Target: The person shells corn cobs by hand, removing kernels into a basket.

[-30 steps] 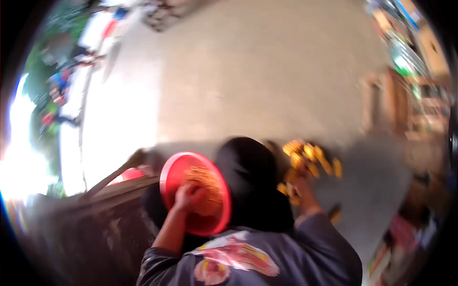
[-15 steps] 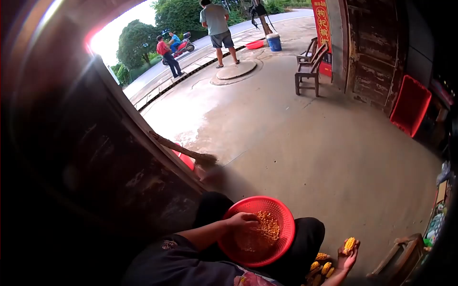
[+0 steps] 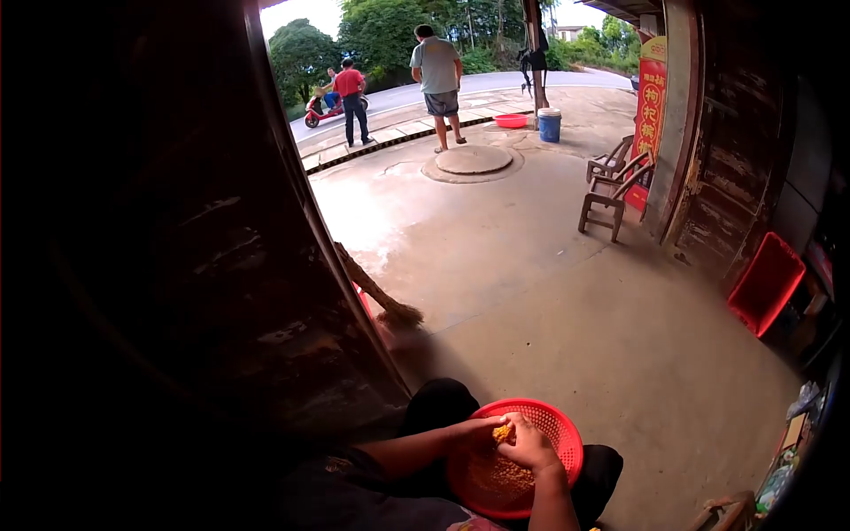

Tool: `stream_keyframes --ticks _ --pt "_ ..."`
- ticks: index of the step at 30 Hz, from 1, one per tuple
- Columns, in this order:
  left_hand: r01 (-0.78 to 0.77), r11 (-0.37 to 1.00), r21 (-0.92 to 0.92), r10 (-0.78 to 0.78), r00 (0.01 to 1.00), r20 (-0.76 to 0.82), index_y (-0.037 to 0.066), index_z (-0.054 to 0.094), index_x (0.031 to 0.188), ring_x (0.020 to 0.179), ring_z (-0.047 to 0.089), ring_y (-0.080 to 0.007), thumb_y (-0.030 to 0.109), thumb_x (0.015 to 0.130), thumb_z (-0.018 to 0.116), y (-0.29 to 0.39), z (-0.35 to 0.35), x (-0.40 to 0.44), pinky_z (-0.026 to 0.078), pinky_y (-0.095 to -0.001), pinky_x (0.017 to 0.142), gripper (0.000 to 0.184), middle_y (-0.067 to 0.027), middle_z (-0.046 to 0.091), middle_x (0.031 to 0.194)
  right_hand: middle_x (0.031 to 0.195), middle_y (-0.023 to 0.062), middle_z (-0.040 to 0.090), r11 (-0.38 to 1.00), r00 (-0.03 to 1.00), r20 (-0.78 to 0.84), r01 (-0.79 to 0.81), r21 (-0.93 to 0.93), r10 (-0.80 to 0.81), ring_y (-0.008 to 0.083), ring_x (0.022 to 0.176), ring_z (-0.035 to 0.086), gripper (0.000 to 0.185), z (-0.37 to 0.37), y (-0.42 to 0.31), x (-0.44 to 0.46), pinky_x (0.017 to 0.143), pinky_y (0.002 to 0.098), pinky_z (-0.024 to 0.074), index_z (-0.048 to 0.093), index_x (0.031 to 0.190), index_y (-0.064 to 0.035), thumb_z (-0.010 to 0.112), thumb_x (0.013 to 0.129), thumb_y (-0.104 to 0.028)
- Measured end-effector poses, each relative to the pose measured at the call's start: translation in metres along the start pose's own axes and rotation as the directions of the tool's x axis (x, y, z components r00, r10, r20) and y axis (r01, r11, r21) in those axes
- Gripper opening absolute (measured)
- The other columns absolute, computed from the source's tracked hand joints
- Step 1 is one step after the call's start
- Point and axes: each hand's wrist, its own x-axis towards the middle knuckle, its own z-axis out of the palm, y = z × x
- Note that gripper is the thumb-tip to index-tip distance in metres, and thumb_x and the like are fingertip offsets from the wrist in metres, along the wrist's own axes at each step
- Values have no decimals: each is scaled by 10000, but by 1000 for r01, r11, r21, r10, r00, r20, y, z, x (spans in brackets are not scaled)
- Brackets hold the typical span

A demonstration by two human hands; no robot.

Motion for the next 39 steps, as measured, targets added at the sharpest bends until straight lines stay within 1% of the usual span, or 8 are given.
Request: stream_keyframes --ticks 3,8,10,14,17,18,20,39 --pt "-125 957 262 166 976 -139 65 512 1200 947 563 -124 249 908 593 7 18 -8 471 -259 778 354 -66 581 1082 1015 100 586 980 989 15 -149 128 149 204 938 589 408 16 -13 -3 851 341 473 508 1115 -71 669 746 -137" --pt "-372 928 17 372 928 -34 40 586 1113 885 579 -113 226 923 567 -20 -40 30 463 -255 771 267 -29 633 955 937 15 547 669 976 -156 12 743 155 100 850 531 343 29 46 -7 771 267 466 484 1119 -48 605 802 2" --pt "-235 958 -165 224 971 -81 46 596 1104 996 587 -181 284 925 534 27 44 -25 464 -322 872 305 -81 631 1062 916 -10 523 671 954 -266 107 733 139 82 904 488 202 17 46 -10 835 216 384 507 1091 -52 527 890 -55" --pt "-221 958 -181 216 975 -44 85 509 1199 1035 579 -216 245 935 514 7 33 -15 472 -367 870 309 -84 592 1154 853 -17 563 446 912 -99 -98 890 398 53 802 517 152 19 49 -25 724 193 411 546 1066 -65 482 933 -101" --pt "-146 968 -203 134 988 -74 97 509 1210 1064 556 -198 229 942 504 -3 22 -12 476 -365 848 299 -73 583 1179 856 -24 576 480 924 -155 -35 877 350 65 750 539 129 30 54 -19 693 197 437 571 1023 -65 496 928 -109" --pt "-141 969 -202 130 989 -67 97 509 1210 1064 556 -198 229 942 504 -3 23 -9 476 -365 848 299 -73 583 1179 958 -8 573 356 921 -70 -77 931 384 77 926 503 148 26 53 -19 868 213 383 592 1024 -55 497 912 -76" --pt "-163 972 -167 146 983 -110 98 510 1187 1048 567 -198 229 939 518 -2 22 -9 480 -362 834 281 -63 589 1148 981 6 578 257 919 15 -125 958 394 91 942 516 152 16 44 -21 866 225 402 586 1032 -49 518 896 -62" --pt "-79 996 -44 73 990 -119 71 494 1225 762 586 -140 145 911 571 -8 22 -5 479 -265 594 332 -48 620 979 986 40 586 713 977 -102 -64 699 188 116 927 555 180 31 58 -21 831 261 456 536 1028 -12 592 874 -88"
